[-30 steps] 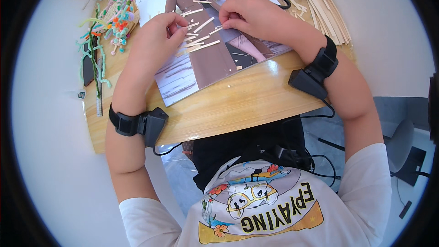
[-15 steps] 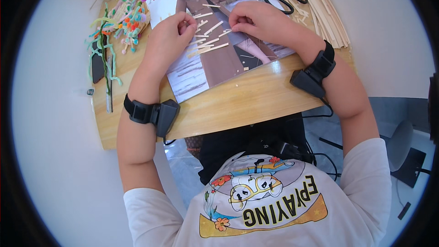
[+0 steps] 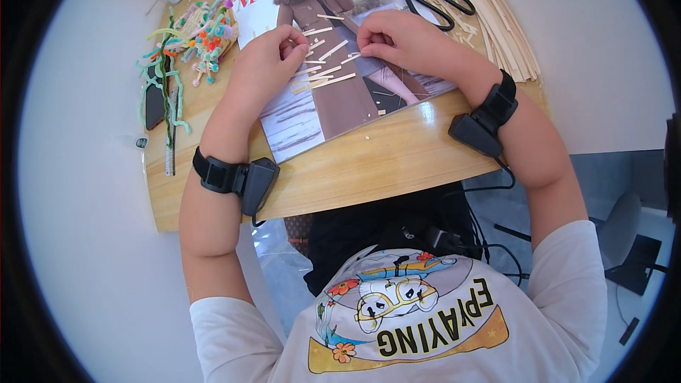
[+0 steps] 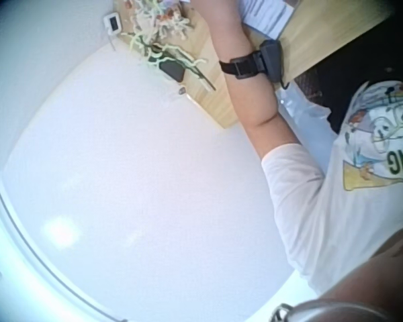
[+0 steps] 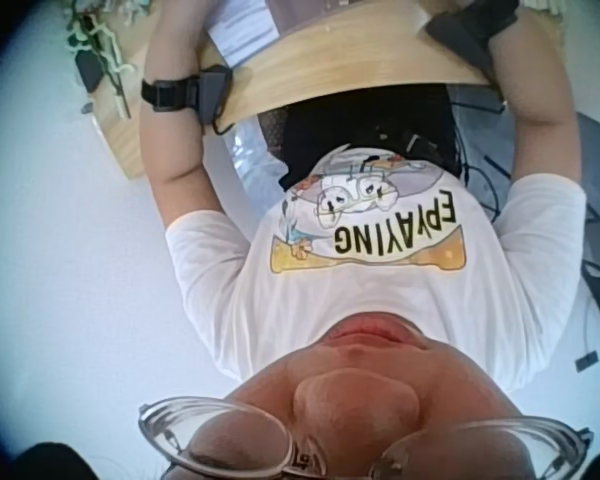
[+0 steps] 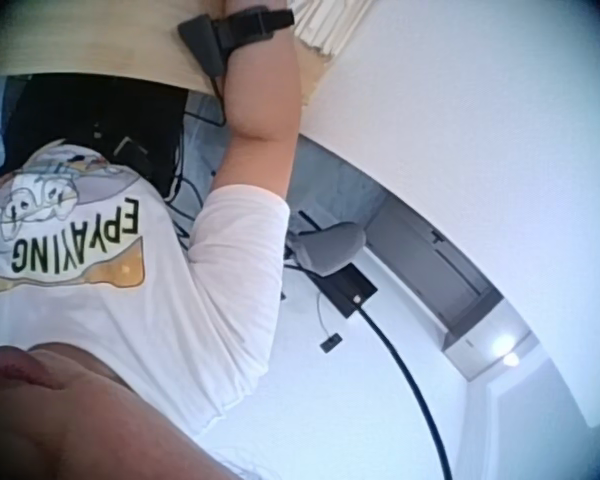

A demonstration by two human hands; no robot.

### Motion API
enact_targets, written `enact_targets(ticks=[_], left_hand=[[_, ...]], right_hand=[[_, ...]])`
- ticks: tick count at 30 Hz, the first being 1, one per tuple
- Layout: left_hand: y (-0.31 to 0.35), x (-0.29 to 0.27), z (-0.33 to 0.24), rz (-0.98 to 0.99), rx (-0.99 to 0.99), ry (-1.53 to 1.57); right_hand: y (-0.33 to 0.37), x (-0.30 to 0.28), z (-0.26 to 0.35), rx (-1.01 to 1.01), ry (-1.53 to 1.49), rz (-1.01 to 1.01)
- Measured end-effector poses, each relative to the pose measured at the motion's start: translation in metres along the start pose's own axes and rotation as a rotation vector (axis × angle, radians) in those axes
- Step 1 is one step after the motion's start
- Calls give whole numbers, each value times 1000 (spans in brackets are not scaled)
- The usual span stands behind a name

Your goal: Cutting thin bamboo sticks into smaller pieces using scissors on a desk.

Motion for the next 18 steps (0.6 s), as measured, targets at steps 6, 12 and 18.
enact_targets(ticks=[6, 12, 18], left_hand=[[-2, -1, 3, 3, -14, -20], [-2, 0, 3, 3, 17, 16], [0, -1, 1, 35, -10, 25]], right_hand=[[-2, 3, 1, -6, -13, -24], [-6, 3, -1, -41, 40, -17], [-4, 1, 0, -1, 27, -6]])
Point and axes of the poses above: each hand's wrist, its own y-axis away from the middle knuckle, its own x-axis out of the palm, z = x × y, the point moved 1 cm from there along -y, towards the middle knuckle, and after that the axes turned 11 degrees about -x, right-handed, at the moved point
